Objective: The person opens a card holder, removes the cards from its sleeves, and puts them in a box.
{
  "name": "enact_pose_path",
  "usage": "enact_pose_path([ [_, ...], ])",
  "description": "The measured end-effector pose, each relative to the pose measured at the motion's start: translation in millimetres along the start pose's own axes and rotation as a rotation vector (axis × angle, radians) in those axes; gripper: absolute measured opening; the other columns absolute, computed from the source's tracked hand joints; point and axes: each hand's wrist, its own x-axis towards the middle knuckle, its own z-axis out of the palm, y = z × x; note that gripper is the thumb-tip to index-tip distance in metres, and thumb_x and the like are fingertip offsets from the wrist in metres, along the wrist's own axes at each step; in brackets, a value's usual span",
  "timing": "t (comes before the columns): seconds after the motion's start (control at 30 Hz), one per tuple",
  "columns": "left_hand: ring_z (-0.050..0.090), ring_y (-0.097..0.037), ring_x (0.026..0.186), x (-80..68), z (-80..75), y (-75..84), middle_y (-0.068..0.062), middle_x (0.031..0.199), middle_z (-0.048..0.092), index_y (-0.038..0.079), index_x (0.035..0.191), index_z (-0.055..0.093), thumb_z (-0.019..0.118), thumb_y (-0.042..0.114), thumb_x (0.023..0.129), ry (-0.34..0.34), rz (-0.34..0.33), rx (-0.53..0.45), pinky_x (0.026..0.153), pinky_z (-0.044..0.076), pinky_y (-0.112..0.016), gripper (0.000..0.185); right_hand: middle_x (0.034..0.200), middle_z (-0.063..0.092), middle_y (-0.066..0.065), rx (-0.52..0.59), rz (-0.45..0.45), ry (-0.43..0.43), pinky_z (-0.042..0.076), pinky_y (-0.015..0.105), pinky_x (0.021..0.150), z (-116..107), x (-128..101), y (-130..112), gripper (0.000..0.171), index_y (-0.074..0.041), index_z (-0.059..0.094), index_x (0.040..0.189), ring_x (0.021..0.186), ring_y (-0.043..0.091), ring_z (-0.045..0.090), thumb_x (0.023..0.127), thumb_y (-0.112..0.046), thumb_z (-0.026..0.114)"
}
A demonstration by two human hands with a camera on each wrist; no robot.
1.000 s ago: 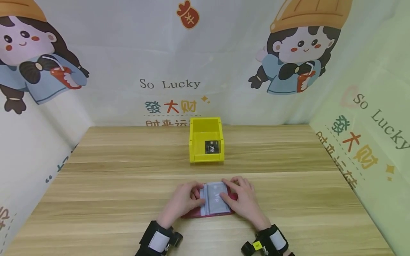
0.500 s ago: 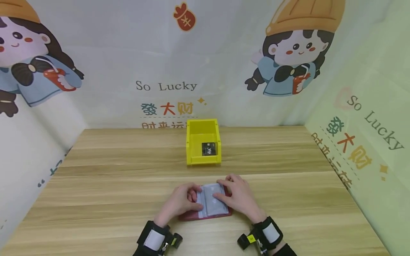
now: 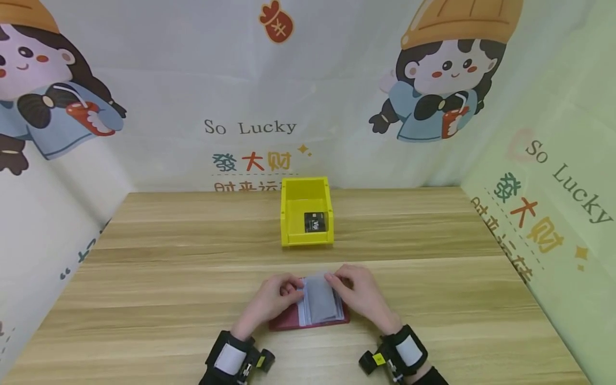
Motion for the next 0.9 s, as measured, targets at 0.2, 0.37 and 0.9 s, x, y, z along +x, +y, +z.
enact_pose_path([
  [0.2,0.056,-0.012,0.081,2.1,1.7,-2.5,-0.005,0.092,0.070,0.004,0.106,0.073,0.061,0.024,0.100,0.022,0.009,0.034,0.070,0.045,-0.024,0.024,0.083,0.065,-0.001,0.185,-0.178,-0.058,0.042,0.020,0.069,8.9,-11.1,9.6,0.028,-0.014,0.073,0.084,0.078,0.002,0.052,0.104,-0.015,0.053],
  [0.37,0.057,-0.013,0.084,5.2,2.3,-0.8,-0.004,0.091,0.070,0.009,0.106,0.075,0.053,0.040,0.103,-0.007,-0.018,0.019,0.077,0.046,-0.030,0.037,0.087,0.065,-0.003,0.153,-0.289,-0.053,0.040,0.021,0.074,19.0,-19.5,10.9,0.023,-0.012,0.077,0.111,0.082,0.001,0.050,0.101,-0.010,0.056],
  [0.9,0.052,-0.007,0.064,2.6,-11.0,-10.7,0.000,0.071,0.064,0.003,0.087,0.074,0.069,0.020,0.094,0.045,-0.010,-0.044,0.057,0.042,-0.022,0.019,0.089,0.060,-0.006,-0.050,-0.135,0.015,0.039,0.024,0.079,18.9,-21.7,7.3,0.030,-0.009,0.076,0.114,0.086,0.004,0.046,0.087,-0.021,0.078],
])
